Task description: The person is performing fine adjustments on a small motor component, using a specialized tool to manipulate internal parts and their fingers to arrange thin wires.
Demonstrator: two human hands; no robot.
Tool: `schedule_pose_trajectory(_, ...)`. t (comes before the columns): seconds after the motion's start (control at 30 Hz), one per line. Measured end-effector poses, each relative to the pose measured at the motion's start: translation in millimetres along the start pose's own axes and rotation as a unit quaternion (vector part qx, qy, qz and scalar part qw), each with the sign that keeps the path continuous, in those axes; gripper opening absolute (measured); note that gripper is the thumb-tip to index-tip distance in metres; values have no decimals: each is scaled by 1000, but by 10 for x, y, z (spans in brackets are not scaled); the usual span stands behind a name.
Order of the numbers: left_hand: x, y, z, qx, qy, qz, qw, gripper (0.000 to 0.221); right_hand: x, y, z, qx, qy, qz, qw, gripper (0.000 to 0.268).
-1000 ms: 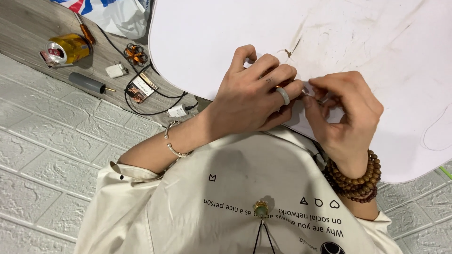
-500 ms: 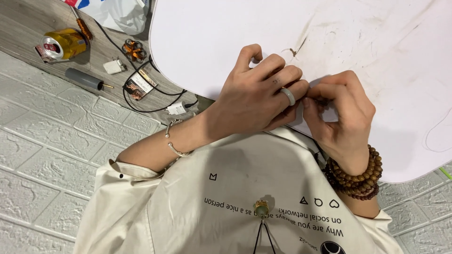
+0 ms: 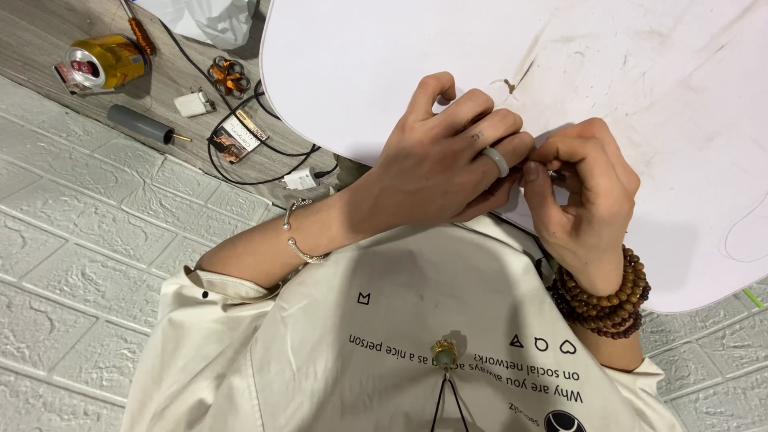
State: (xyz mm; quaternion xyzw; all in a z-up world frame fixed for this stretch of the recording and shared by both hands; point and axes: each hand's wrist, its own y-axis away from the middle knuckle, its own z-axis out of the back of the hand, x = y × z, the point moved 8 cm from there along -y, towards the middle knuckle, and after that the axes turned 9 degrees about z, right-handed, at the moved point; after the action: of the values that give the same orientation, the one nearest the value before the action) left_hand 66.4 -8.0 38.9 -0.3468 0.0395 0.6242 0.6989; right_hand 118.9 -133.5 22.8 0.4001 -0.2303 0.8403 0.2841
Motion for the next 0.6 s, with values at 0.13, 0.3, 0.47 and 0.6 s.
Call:
schedule_pose_trajectory(0.13,-2,-6,-10,-17,7,-1,1000,20,-20,25,10,-15,13,-6,1000,20)
schedule_pose_trajectory(0.3,-10,-26,7,-29,-1,-3,1000,18,-40,19,20,-24,4,-21,999,19)
schedule_pose_trajectory(0.47,-12,-12,-25,-27,-5,-5,1000,20,-39,8,4,-13,-17,-39,999,21)
schedule_pose_trajectory(0.6,1,-7,-53,-12,-2,0,1000,22,-35,19,-7,-13,-26,-36,999,21)
